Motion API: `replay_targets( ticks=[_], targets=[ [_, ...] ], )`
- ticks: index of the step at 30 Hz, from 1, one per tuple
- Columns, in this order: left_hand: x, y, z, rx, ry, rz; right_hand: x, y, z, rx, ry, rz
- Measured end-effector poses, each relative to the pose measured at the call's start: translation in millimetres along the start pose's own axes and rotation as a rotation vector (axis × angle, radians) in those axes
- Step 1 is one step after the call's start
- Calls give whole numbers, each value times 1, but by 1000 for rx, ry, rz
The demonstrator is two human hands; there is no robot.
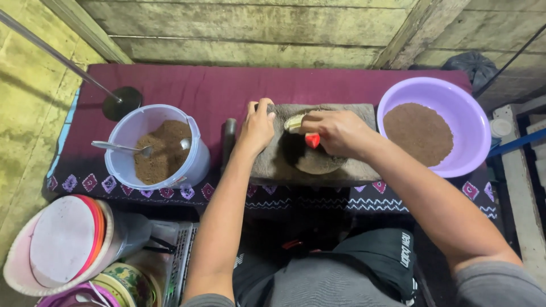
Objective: Transferring and mixing brown powder between containers and a stone mortar using spoons and a brush
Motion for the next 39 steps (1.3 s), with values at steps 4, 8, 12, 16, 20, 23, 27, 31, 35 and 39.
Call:
replay_targets(
  ticks=[4,8,12,16,20,23,27,31,35,39],
  targets=[
    [1,-7,-1,6,-26,1,-5,5,-13,-18,51,-1],
    [6,-6,-3,6,-30,-4,-20,13,-63,115,7,-114],
    [-5,5,3,11,-26,5,-25,11,-69,147,-61,-179],
    [-1,-1,1,0,-25,14,-26,7,-35,107,-109,-233],
    [0,1,-1,23,-28,20,-31,6,-57,29,-172,-285],
    [-5,-3,3,0,-13,-6,-29,6,-34,20,-212,-315],
    [-4,2,1,7,2,11,-32,10,-19,-61,-6,-275],
    [-7,-3,4,-5,-5,-31,-9,9,-46,-84,104,-255],
    [-3,6,2,2,8,-14,-21,18,-54,-62,-35,-310],
    [-7,3,5,-8,11,-15,-24,30,-65,-24,-104,-294]
  ],
)
Point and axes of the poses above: each hand's wrist, its own y-axis away from the middle knuckle, its own z-axis out of the back of the hand, x = y × z, the point moved 4 cm from there along -y, towards the middle knuckle, and after that the axes turned 2 degrees about -z, right-handed, at the moved point
